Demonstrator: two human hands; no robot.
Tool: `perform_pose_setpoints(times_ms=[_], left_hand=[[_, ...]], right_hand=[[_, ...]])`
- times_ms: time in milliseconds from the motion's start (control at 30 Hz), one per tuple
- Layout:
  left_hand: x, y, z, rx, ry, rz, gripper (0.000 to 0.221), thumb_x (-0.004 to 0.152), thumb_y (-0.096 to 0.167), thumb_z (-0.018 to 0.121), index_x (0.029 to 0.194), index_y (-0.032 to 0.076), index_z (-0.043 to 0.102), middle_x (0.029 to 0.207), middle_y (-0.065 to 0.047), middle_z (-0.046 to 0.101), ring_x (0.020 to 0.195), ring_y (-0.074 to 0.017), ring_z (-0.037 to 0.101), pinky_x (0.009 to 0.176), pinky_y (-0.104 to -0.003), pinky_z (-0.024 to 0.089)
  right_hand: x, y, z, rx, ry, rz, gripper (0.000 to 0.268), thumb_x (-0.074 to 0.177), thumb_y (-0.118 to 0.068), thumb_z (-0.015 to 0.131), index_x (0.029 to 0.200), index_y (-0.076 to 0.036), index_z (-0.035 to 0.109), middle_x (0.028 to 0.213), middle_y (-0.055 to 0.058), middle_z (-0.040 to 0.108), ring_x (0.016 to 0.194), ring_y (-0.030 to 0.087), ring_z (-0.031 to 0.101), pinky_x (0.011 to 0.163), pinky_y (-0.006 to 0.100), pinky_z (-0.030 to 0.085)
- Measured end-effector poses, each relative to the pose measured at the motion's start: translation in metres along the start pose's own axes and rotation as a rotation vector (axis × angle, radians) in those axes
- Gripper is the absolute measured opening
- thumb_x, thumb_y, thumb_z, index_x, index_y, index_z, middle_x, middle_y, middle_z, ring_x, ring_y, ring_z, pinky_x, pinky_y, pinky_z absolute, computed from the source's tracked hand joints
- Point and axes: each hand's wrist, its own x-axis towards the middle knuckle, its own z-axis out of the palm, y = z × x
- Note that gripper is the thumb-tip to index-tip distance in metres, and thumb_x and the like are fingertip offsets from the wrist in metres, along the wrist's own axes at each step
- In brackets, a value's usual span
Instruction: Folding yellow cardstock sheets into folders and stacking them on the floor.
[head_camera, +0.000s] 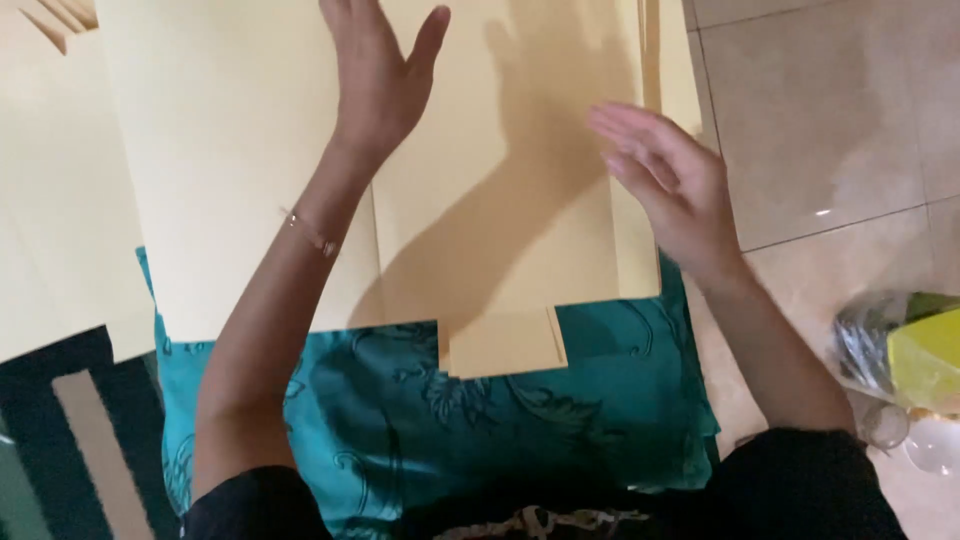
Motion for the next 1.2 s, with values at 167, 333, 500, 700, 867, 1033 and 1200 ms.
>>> perform_pose_setpoints(times_ms=[167, 333, 500, 700, 867, 1033, 1200], left_hand=[[-0.119, 0.135, -0.112, -0.546, -0.074, -0.525, 0.055, 0.112, 0.025, 0.039, 0.158, 0.001, 0.02, 0.169, -0.022, 0.017, 0.162, -0.0377, 0.014, 0.136, -0.052, 0.011], [-0.221, 0.203, -0.121, -0.703, -0.016, -0.766, 0.072, 0.108, 0.046, 0.025, 0.162, 0.001, 0.01, 0.172, -0.018, 0.012, 0.162, -0.0313, 0.011, 0.133, -0.046, 0.008], [-0.232, 0.233, -0.109, -0.923, -0.096, -0.747, 0.073, 0.11, 0.051, 0.017, 0.163, 0.005, 0.002, 0.175, -0.014, 0.001, 0.163, -0.0299, 0.002, 0.132, -0.046, 0.004], [-0.224, 0.236, -0.098, -0.957, 0.025, -0.852, 0.071, 0.107, 0.043, 0.028, 0.163, 0.003, 0.01, 0.174, -0.013, 0.009, 0.161, -0.0293, 0.011, 0.127, -0.045, 0.012], [-0.217, 0.249, -0.101, -0.865, -0.017, -0.961, 0.064, 0.102, 0.013, 0.036, 0.161, 0.001, 0.015, 0.171, -0.016, 0.019, 0.155, -0.0271, 0.025, 0.123, -0.038, 0.021], [-0.22, 0.254, -0.093, -0.867, -0.015, -0.947, 0.072, 0.1, 0.008, 0.043, 0.163, 0.009, 0.008, 0.175, -0.011, 0.003, 0.16, -0.0283, 0.01, 0.125, -0.041, 0.014], [-0.205, 0.193, -0.13, -0.705, 0.166, -0.892, 0.077, 0.094, 0.008, 0.048, 0.161, 0.004, 0.011, 0.173, -0.014, 0.012, 0.161, -0.0263, 0.008, 0.129, -0.042, 0.002]], right_hand=[[-0.147, 0.006, 0.071, 0.556, 0.292, 0.23, 0.066, 0.1, -0.01, 0.04, 0.159, 0.006, 0.015, 0.17, 0.025, 0.017, 0.161, 0.035, 0.016, 0.128, 0.05, 0.02], [-0.192, -0.011, 0.123, 0.562, 0.281, 0.279, 0.078, 0.101, -0.03, 0.041, 0.162, -0.002, 0.001, 0.174, 0.016, -0.002, 0.162, 0.028, -0.002, 0.13, 0.045, 0.003], [-0.191, -0.019, 0.149, 0.525, 0.168, 0.313, 0.078, 0.106, -0.047, 0.031, 0.161, -0.002, -0.001, 0.173, 0.018, -0.004, 0.16, 0.033, 0.0, 0.129, 0.048, -0.001], [-0.181, -0.018, 0.146, 0.443, 0.302, 0.341, 0.076, 0.103, -0.037, 0.037, 0.161, -0.001, 0.006, 0.173, 0.015, 0.005, 0.161, 0.029, 0.004, 0.128, 0.047, 0.008], [-0.171, -0.029, 0.144, 0.443, 0.214, 0.409, 0.071, 0.103, -0.032, 0.034, 0.161, -0.001, 0.007, 0.173, 0.014, 0.008, 0.16, 0.025, 0.008, 0.127, 0.045, 0.007], [-0.159, -0.043, 0.129, 0.352, 0.18, 0.316, 0.071, 0.101, -0.014, 0.043, 0.161, 0.0, 0.008, 0.174, 0.015, 0.005, 0.16, 0.026, 0.004, 0.126, 0.041, 0.007], [-0.14, -0.026, 0.072, -0.006, 0.364, 0.252, 0.067, 0.099, -0.017, 0.049, 0.158, 0.001, 0.024, 0.169, 0.02, 0.026, 0.158, 0.033, 0.025, 0.126, 0.043, 0.019]])
